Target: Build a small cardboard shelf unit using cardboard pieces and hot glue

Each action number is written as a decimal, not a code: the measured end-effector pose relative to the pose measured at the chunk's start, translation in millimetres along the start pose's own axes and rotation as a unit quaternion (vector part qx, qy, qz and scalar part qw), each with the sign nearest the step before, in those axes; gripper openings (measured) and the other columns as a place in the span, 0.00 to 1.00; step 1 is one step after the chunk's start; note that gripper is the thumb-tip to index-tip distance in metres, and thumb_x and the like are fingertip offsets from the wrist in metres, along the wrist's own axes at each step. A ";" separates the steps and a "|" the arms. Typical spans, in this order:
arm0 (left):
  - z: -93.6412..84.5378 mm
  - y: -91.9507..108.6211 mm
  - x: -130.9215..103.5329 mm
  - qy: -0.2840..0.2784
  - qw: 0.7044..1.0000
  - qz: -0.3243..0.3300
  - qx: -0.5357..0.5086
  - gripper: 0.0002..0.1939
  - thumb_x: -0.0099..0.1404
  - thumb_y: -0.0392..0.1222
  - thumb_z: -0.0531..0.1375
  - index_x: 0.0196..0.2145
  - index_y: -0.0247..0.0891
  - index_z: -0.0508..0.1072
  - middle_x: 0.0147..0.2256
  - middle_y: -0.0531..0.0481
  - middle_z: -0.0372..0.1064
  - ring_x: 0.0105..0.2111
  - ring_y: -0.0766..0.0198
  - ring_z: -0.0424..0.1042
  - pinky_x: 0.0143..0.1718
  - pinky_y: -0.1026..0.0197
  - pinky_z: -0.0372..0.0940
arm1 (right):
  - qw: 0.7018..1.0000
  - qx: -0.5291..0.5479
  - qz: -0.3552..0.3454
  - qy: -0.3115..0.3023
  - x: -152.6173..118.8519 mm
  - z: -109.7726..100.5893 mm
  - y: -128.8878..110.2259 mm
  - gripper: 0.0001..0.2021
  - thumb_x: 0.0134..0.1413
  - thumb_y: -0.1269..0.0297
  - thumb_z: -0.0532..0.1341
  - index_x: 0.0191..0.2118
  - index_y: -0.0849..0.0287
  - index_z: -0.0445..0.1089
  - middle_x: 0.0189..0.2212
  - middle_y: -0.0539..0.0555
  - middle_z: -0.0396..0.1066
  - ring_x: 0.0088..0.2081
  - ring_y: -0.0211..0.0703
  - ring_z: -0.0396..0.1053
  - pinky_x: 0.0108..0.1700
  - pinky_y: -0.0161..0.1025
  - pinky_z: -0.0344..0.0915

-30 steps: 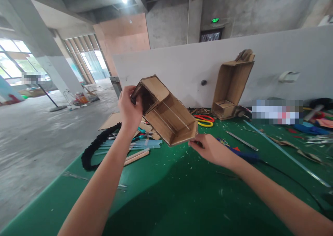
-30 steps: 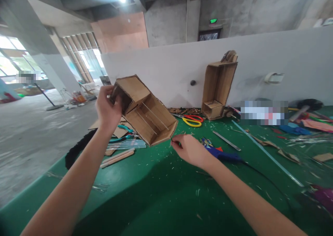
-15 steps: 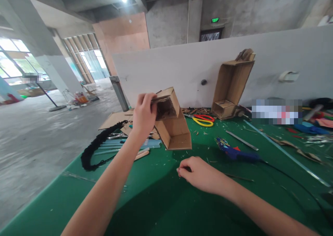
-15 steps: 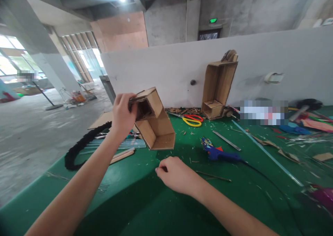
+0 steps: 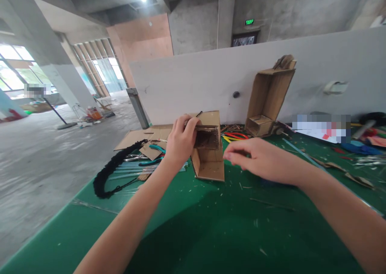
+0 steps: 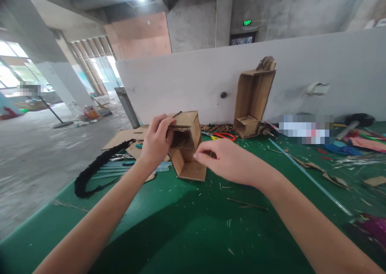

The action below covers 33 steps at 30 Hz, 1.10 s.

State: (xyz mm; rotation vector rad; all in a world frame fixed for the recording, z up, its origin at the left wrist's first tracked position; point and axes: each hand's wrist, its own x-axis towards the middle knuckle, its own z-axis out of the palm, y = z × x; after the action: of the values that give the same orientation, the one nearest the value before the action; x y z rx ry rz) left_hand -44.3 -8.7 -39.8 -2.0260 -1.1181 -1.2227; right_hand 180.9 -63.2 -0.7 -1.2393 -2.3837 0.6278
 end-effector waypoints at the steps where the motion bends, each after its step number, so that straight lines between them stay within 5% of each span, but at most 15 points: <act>1: 0.9 1.8 -0.8 0.000 1.000 0.008 0.006 0.16 0.65 0.27 0.49 0.48 0.40 0.64 0.48 0.42 0.63 0.52 0.57 0.65 0.52 0.50 0.66 | 1.000 -0.001 0.002 0.030 0.4 -4.0 0.8 0.17 0.60 0.50 0.52 0.33 0.54 0.72 0.25 0.50 0.71 0.24 0.38 0.64 0.25 0.37 0.54; 5: 3.0 8.5 -1.3 -0.016 0.999 0.028 0.011 0.17 0.65 0.28 0.50 0.50 0.40 0.63 0.49 0.41 0.62 0.55 0.55 0.62 0.54 0.49 0.65 | 0.988 -0.019 -0.026 0.152 3.5 -7.3 4.4 0.14 0.61 0.52 0.52 0.35 0.53 0.71 0.25 0.50 0.71 0.25 0.39 0.66 0.27 0.38 0.59; 9: -1.7 9.4 3.1 -0.055 0.998 0.035 -0.008 0.18 0.64 0.34 0.55 0.51 0.41 0.62 0.49 0.42 0.62 0.57 0.53 0.62 0.52 0.48 0.67 | 0.957 -0.068 -0.094 0.267 13.2 6.4 13.5 0.11 0.60 0.57 0.54 0.45 0.54 0.66 0.40 0.56 0.72 0.39 0.47 0.70 0.38 0.42 0.66; 14: -15.0 5.4 8.7 -0.077 0.994 0.055 -0.046 0.23 0.63 0.40 0.56 0.55 0.39 0.59 0.52 0.40 0.63 0.54 0.53 0.65 0.50 0.50 0.69 | 0.940 -0.109 -0.145 0.288 24.0 24.5 24.5 0.20 0.58 0.61 0.58 0.55 0.55 0.57 0.52 0.61 0.63 0.54 0.52 0.63 0.53 0.50 0.64; 23: -9.0 -4.0 7.2 -0.066 0.994 0.062 -0.063 0.21 0.61 0.32 0.54 0.53 0.40 0.61 0.51 0.41 0.64 0.53 0.54 0.67 0.47 0.52 0.70 | 0.924 -0.089 -0.135 0.346 32.7 44.4 37.8 0.13 0.57 0.62 0.59 0.47 0.57 0.60 0.45 0.59 0.69 0.44 0.51 0.72 0.39 0.47 0.72; 33: 5.9 -6.1 -1.9 -0.070 0.990 0.088 -0.079 0.38 0.57 0.25 0.52 0.63 0.41 0.45 0.58 0.36 0.49 0.62 0.49 0.54 0.59 0.44 0.61 | 0.890 -0.222 -0.130 0.377 29.4 52.0 35.1 0.17 0.57 0.63 0.56 0.52 0.58 0.59 0.45 0.59 0.72 0.40 0.49 0.74 0.29 0.41 0.69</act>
State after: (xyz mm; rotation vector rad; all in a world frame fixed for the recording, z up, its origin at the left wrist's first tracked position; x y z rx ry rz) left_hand -47.2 -1.8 -44.1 -2.3074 -0.9047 -1.1259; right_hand 161.3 -31.7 -59.3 -1.0253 -1.9807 -0.4519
